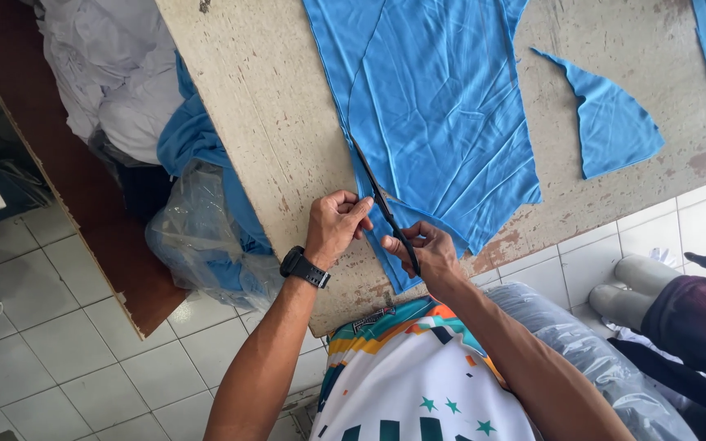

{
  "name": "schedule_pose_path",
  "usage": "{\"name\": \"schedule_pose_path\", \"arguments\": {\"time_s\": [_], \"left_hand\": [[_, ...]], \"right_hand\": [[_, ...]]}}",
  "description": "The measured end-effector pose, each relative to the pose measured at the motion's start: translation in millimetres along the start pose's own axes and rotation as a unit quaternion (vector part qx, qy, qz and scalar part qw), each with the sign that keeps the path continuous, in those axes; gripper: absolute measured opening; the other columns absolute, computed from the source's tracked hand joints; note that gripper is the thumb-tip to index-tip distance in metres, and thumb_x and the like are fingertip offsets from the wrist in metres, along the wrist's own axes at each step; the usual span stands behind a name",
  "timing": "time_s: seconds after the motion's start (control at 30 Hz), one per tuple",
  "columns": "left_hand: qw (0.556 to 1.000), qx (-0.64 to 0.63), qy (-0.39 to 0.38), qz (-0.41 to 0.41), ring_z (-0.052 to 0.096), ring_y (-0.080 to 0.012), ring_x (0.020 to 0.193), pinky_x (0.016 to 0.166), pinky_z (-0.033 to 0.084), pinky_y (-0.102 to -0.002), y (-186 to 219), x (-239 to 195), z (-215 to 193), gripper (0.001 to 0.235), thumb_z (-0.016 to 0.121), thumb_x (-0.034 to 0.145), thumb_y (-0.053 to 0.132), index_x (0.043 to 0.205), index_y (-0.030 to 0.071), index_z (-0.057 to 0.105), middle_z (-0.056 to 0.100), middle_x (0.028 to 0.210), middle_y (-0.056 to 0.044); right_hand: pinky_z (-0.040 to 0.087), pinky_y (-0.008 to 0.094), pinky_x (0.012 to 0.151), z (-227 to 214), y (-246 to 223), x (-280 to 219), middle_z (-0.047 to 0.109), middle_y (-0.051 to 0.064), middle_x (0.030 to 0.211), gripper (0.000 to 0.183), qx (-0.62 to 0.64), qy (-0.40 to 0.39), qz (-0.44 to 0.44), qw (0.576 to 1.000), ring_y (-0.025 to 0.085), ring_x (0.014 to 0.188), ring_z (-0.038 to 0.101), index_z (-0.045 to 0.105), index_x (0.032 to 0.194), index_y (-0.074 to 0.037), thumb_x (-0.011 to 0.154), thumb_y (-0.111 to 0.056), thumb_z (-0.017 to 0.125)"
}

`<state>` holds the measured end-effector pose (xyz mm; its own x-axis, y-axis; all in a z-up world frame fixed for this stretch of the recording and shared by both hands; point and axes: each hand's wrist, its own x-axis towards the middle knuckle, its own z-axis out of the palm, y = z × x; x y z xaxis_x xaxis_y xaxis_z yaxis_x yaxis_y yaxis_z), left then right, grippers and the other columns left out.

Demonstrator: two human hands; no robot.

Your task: The person is smoothing out blue fabric on a large table and using scissors to cut out pattern pieces.

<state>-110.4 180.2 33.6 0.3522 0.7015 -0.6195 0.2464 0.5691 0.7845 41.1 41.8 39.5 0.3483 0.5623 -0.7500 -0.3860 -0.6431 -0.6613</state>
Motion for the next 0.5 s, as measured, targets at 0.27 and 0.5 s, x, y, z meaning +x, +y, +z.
{"name": "schedule_pose_path", "arguments": {"time_s": [0.27, 0.5], "left_hand": [[0.999, 0.043, -0.016, 0.021, 0.067, -0.0113, 0.045, 0.043, 0.051, -0.021, -5, 2, -12, 0.020, 0.081, 0.098, 0.019, 0.091, 0.001, 0.078, 0.076, 0.061, -0.012], [0.995, 0.084, -0.031, 0.053, 0.067, -0.0108, 0.045, 0.044, 0.052, -0.020, -9, 4, -19, 0.021, 0.079, 0.099, 0.019, 0.093, -0.002, 0.078, 0.076, 0.062, -0.012]], "right_hand": [[0.047, 0.030, 0.046, 25, -21, -12, 0.065, 0.012, 0.058, 0.063, 0.031, 0.013, 0.011, 0.999, 0.018, 0.043, 0.059, 0.067, 0.106, 0.010, 0.083, -0.036, 0.103], [0.046, 0.029, 0.042, 37, 9, 8, 0.063, 0.012, 0.054, 0.058, 0.057, 0.030, -0.013, 0.998, 0.017, 0.038, 0.055, 0.065, 0.104, 0.010, 0.081, -0.026, 0.105]]}}
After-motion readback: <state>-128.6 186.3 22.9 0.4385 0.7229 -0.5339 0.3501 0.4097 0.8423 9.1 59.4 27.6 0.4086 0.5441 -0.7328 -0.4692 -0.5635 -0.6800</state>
